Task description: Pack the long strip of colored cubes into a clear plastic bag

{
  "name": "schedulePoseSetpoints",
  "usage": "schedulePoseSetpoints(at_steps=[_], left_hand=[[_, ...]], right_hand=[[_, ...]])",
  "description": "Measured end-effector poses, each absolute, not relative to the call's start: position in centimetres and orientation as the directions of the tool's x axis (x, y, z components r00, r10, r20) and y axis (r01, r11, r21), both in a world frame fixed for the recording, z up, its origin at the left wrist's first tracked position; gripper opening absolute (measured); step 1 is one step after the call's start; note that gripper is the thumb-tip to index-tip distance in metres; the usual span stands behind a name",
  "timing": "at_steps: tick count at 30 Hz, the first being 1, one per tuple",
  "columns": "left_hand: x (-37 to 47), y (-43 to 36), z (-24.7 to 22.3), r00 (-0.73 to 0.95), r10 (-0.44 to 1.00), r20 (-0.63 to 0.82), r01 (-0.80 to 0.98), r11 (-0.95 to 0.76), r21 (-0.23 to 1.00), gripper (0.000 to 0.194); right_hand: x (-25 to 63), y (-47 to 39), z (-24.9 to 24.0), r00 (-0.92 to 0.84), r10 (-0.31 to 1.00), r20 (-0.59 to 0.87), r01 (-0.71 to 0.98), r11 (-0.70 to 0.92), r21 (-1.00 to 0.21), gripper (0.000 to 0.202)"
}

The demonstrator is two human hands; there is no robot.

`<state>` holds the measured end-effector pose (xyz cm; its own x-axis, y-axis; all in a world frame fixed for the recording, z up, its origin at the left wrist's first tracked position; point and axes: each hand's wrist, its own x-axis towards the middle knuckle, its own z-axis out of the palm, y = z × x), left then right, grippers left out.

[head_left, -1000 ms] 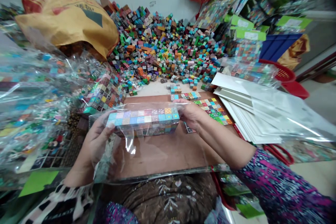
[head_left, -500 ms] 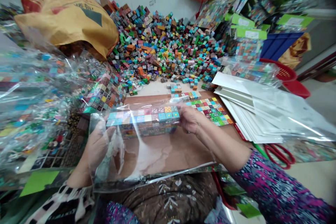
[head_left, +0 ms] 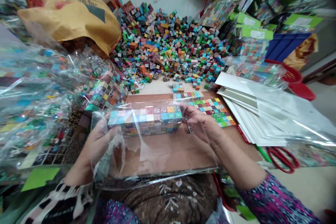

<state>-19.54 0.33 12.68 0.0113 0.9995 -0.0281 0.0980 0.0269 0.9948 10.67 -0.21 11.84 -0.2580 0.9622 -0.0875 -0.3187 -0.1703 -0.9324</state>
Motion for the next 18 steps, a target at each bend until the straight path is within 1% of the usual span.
schedulePoseSetpoints(at_steps=[2,4,6,9,11,14,16,18], left_hand=[[-19.4,0.2,12.8,-0.005,0.999,-0.049,0.13,0.049,0.99,0.046],[-19.4,0.3,12.9,-0.019,0.999,-0.049,0.16,0.051,0.986,0.043],[-19.7,0.5,12.7,-0.007,0.999,-0.033,0.164,0.034,0.986,0.043],[-20.5,1.1,11.7,0.039,0.999,0.0,0.165,-0.006,0.986,0.055],[-21.1,1.5,10.7,0.061,0.998,0.007,0.174,-0.018,0.985,0.062],[-21.7,1.9,9.6,0.076,0.997,0.008,0.158,-0.02,0.987,0.058],[-21.9,2.0,9.2,0.079,0.997,-0.001,0.15,-0.011,0.989,0.058],[-22.0,2.0,9.0,0.075,0.997,-0.015,0.157,0.003,0.988,0.062]], right_hand=[[10.7,-0.1,11.5,-0.295,0.955,-0.01,-0.172,-0.064,-0.983,0.061],[10.5,0.0,11.1,-0.269,0.96,0.077,0.0,0.08,-0.997,0.064],[10.3,0.1,10.7,-0.201,0.968,0.15,0.145,0.18,-0.973,0.058],[10.2,0.2,10.2,-0.146,0.973,0.18,0.27,0.214,-0.939,0.049],[10.3,0.2,10.0,-0.145,0.971,0.191,0.3,0.227,-0.927,0.049],[10.3,0.1,10.0,-0.155,0.967,0.205,0.291,0.242,-0.926,0.049],[10.1,0.0,10.0,-0.158,0.968,0.194,0.237,0.228,-0.944,0.047],[9.9,-0.2,10.0,-0.175,0.975,0.139,0.113,0.16,-0.981,0.051]])
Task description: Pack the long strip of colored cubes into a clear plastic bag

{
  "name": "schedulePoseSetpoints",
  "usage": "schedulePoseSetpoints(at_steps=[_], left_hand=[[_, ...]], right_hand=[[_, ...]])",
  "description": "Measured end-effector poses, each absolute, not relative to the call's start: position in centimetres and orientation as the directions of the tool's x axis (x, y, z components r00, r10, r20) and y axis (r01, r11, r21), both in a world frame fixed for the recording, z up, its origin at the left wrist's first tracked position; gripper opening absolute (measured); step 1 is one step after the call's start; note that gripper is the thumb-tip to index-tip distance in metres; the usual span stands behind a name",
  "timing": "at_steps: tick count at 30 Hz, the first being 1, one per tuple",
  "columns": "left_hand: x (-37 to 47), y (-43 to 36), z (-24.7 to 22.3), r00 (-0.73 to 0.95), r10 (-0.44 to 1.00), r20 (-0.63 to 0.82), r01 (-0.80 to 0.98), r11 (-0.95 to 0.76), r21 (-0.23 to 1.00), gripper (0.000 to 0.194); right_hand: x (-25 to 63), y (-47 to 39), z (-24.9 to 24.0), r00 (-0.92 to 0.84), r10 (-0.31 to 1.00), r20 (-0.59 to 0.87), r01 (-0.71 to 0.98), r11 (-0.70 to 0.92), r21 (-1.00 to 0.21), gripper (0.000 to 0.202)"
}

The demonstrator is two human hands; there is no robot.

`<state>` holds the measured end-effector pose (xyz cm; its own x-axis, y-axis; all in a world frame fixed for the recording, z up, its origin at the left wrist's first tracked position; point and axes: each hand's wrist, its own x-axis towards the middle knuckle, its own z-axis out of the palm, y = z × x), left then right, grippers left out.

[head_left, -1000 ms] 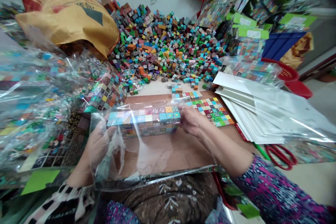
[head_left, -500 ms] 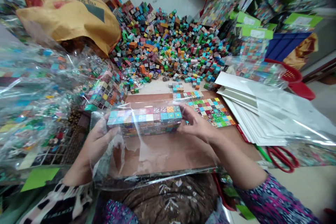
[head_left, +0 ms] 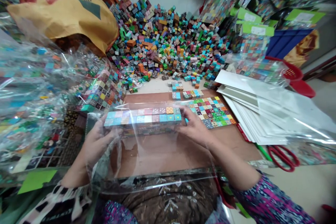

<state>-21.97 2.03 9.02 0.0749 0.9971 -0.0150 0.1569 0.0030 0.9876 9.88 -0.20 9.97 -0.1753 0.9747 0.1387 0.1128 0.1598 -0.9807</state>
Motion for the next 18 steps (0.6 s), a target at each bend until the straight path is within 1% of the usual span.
schedulePoseSetpoints(at_steps=[3,5,7,9,11,13,15,18], left_hand=[[-22.0,1.9,9.0,0.065,0.998,-0.012,0.178,0.0,0.984,0.063],[-22.0,1.8,9.0,0.045,0.999,0.014,0.189,-0.023,0.982,0.059],[-22.0,1.8,8.8,0.028,0.999,0.041,0.183,-0.045,0.982,0.056],[-22.0,1.8,8.8,0.019,0.998,0.058,0.167,-0.061,0.984,0.056],[-21.9,1.9,8.9,0.028,0.998,0.049,0.159,-0.053,0.986,0.056],[-21.8,1.9,9.2,0.034,0.999,0.036,0.15,-0.041,0.988,0.058],[-21.6,1.9,9.5,0.035,0.999,0.011,0.134,-0.016,0.991,0.06],[-21.2,1.7,10.0,0.022,0.999,-0.036,0.131,0.033,0.991,0.065]], right_hand=[[9.6,-0.7,9.3,-0.236,0.972,0.018,-0.128,-0.013,-0.992,0.067],[9.6,-1.1,8.7,-0.213,0.977,-0.024,-0.271,-0.083,-0.959,0.068],[9.4,-1.4,8.4,-0.089,0.994,-0.069,-0.412,-0.099,-0.906,0.056],[9.1,-1.6,8.5,0.045,0.984,-0.171,-0.524,-0.123,-0.843,0.039],[8.8,-1.6,9.1,0.101,0.949,-0.3,-0.585,-0.187,-0.789,0.027],[8.6,-1.6,10.0,0.077,0.914,-0.398,-0.627,-0.266,-0.733,0.026],[8.6,-1.3,11.0,0.028,0.892,-0.452,-0.653,-0.326,-0.684,0.029],[8.8,-0.9,12.0,-0.017,0.859,-0.511,-0.651,-0.398,-0.647,0.027]])
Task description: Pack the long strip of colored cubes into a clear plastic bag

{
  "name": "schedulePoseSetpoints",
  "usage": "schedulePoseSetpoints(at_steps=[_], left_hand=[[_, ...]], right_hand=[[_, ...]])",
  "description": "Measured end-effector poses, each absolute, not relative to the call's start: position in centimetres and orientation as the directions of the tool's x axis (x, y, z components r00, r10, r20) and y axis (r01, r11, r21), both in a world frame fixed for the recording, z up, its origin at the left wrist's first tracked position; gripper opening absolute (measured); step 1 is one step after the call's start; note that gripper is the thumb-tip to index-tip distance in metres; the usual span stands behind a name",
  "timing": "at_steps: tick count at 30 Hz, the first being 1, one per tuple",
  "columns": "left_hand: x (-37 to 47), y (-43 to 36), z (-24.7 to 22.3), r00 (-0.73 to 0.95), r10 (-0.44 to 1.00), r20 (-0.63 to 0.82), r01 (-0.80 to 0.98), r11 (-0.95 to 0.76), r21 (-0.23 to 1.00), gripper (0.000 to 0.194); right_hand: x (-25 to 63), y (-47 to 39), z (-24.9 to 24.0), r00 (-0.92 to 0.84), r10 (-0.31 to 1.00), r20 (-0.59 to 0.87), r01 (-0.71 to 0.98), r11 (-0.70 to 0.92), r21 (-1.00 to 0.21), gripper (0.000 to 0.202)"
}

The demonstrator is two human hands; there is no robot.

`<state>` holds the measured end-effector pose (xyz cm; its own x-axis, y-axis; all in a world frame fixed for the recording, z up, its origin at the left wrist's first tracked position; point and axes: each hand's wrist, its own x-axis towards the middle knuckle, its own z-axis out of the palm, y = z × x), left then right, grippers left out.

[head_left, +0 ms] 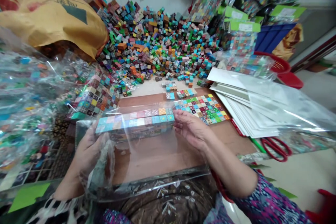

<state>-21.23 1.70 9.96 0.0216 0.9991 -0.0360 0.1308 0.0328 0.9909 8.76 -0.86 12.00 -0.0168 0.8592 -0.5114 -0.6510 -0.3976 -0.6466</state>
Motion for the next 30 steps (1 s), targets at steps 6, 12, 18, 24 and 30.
schedulePoseSetpoints(at_steps=[6,12,18,24,30], left_hand=[[-20.5,1.4,10.9,-0.023,1.0,-0.015,0.181,0.019,0.983,0.071],[-20.3,1.5,11.0,-0.057,0.998,-0.011,0.203,0.023,0.979,0.075],[-20.8,1.6,10.5,-0.069,0.997,-0.021,0.246,0.037,0.969,0.072],[-20.5,1.1,11.0,-0.101,0.992,-0.082,0.239,0.104,0.965,0.072],[-19.8,1.3,11.5,-0.117,0.992,-0.05,0.24,0.077,0.968,0.082]], right_hand=[[9.1,-0.1,13.2,-0.068,0.814,-0.577,-0.622,-0.486,-0.613,0.015],[9.2,-0.9,13.4,-0.08,0.81,-0.581,-0.594,-0.507,-0.625,0.007],[9.8,-2.0,13.9,-0.138,0.918,-0.373,-0.543,-0.385,-0.747,0.022],[9.9,-0.6,13.3,-0.21,0.879,-0.429,-0.456,-0.476,-0.752,0.007],[9.9,0.5,12.8,-0.181,0.87,-0.459,-0.42,-0.49,-0.764,0.007]])
